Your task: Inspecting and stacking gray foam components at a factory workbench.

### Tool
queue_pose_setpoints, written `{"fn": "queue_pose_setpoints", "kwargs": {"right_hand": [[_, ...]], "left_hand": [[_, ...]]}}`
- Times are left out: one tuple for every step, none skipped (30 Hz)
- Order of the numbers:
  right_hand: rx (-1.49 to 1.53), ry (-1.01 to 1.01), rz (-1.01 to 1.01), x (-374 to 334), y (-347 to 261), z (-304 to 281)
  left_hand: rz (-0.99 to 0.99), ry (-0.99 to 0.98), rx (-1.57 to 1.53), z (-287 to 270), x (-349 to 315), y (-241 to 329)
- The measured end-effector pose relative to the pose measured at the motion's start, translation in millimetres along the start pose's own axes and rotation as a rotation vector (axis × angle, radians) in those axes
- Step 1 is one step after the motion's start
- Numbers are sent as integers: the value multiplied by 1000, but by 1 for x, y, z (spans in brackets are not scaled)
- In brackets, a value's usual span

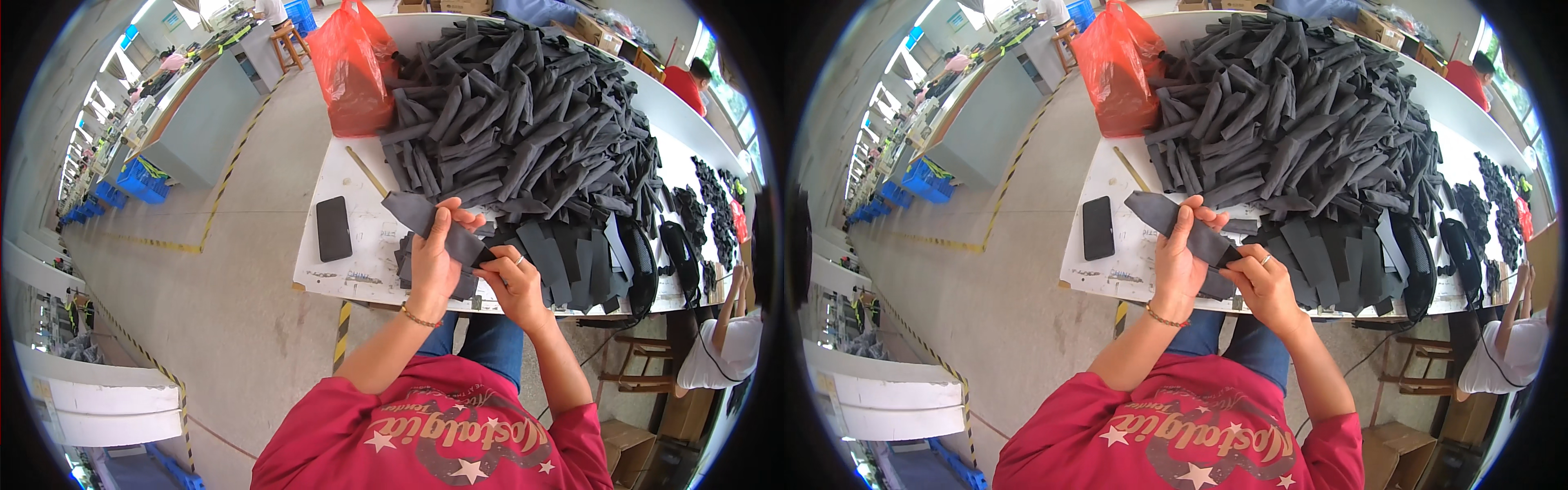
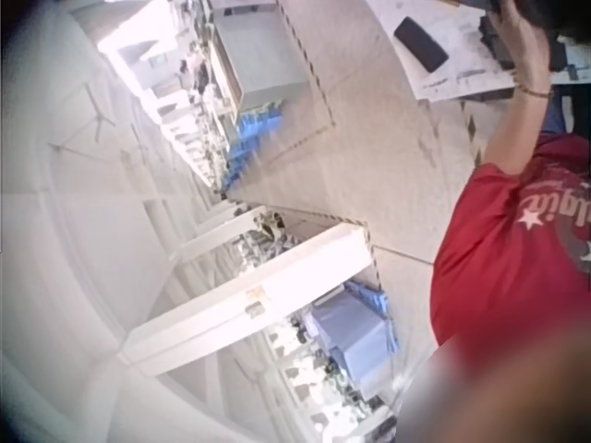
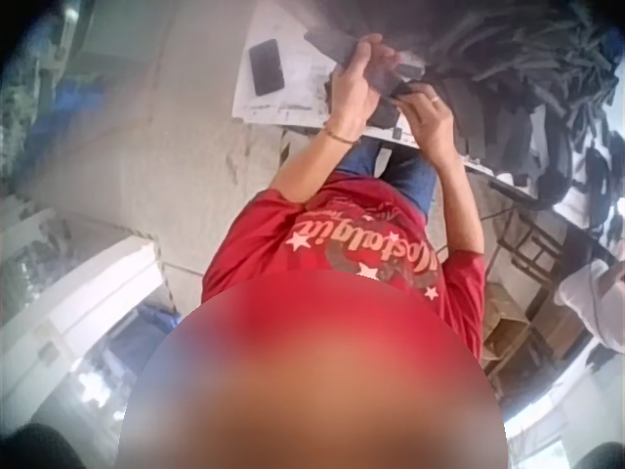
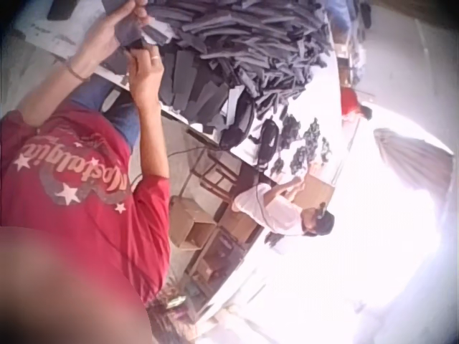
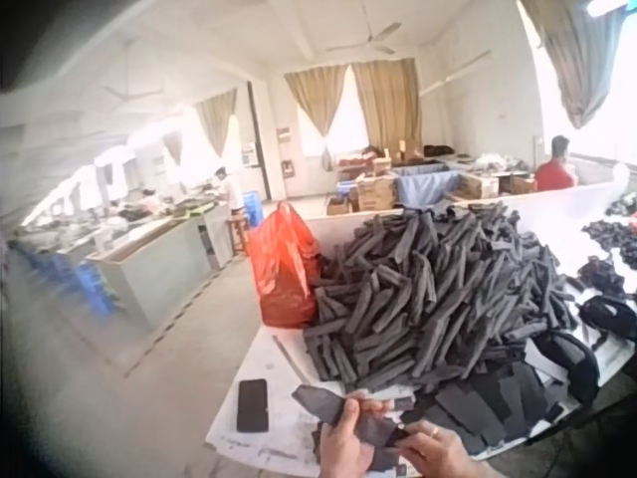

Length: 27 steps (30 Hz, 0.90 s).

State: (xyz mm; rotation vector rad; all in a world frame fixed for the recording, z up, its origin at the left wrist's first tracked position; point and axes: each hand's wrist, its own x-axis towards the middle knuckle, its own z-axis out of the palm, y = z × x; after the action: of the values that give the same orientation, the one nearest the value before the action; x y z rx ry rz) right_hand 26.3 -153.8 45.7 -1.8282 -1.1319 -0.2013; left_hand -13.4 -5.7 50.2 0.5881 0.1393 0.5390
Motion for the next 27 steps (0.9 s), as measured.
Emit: {"fn": "queue_pose_setpoints", "kwargs": {"right_hand": [[23,4,3,3,-3,1],[27,4,-1,5,-4,3],[29,26,-28,7,-6,5],[32,48,-54,8,-7,6],[33,48,-56,9,-6,7],[48,49,-51,9,-6,8],[62,51,-46,10,-6,9],[65,50,-49,10,-6,11],[78,57,-54,11,-5,12],[91,64,-58,11,-5,14],[92,64,-59,11,-5,14],[88,35,-18,11,-5,14],[82,5,23,11,-5,14],[83,4,23,11,-5,14],[85,12,19,12,-5,15],[87,20,15,12,-5,15],[87,20,14,12,-5,16],[92,16,19,11,-5,16],[96,11,24,11,-4,16],[95,11,24,11,-4,16],[89,4,23,11,-4,16],[82,-3,22,10,-3,16],[81,-3,23,10,-3,16],[73,-9,22,9,-3,15],[65,-15,22,9,-3,15],[63,-14,22,9,-4,14],[51,-8,4,10,-3,14]], "left_hand": [[5,1,3,2,-2,-2],[-3,-20,-21,4,-5,-5],[-13,-43,-45,5,-8,-7],[-14,-37,-42,5,-10,-7],[-12,-38,-41,4,-10,-9],[-2,-72,-45,3,-11,-11],[7,-106,-49,1,-11,-13],[-7,-95,-61,-1,-12,-15],[-5,-95,-60,-1,-13,-15],[-10,-68,-59,-1,-14,-15],[-14,-42,-59,-2,-14,-15],[-14,-40,-59,-2,-14,-15],[-6,-44,-64,-2,-13,-15],[2,-47,-70,-1,-13,-15],[3,-47,-70,-1,-13,-16],[-3,-36,-67,-1,-13,-16],[-9,-25,-64,-1,-13,-16],[-9,-25,-65,-2,-12,-16],[-16,-20,-47,-4,-11,-16],[-23,-16,-29,-5,-11,-16],[-24,-16,-30,-6,-10,-14],[-25,-25,-25,-6,-10,-13],[-27,-34,-20,-7,-9,-12],[-27,-34,-21,-7,-8,-11],[-30,-43,-12,-9,-8,-11],[-33,-53,-2,-9,-7,-11],[-35,-54,-3,-9,-7,-10]]}}
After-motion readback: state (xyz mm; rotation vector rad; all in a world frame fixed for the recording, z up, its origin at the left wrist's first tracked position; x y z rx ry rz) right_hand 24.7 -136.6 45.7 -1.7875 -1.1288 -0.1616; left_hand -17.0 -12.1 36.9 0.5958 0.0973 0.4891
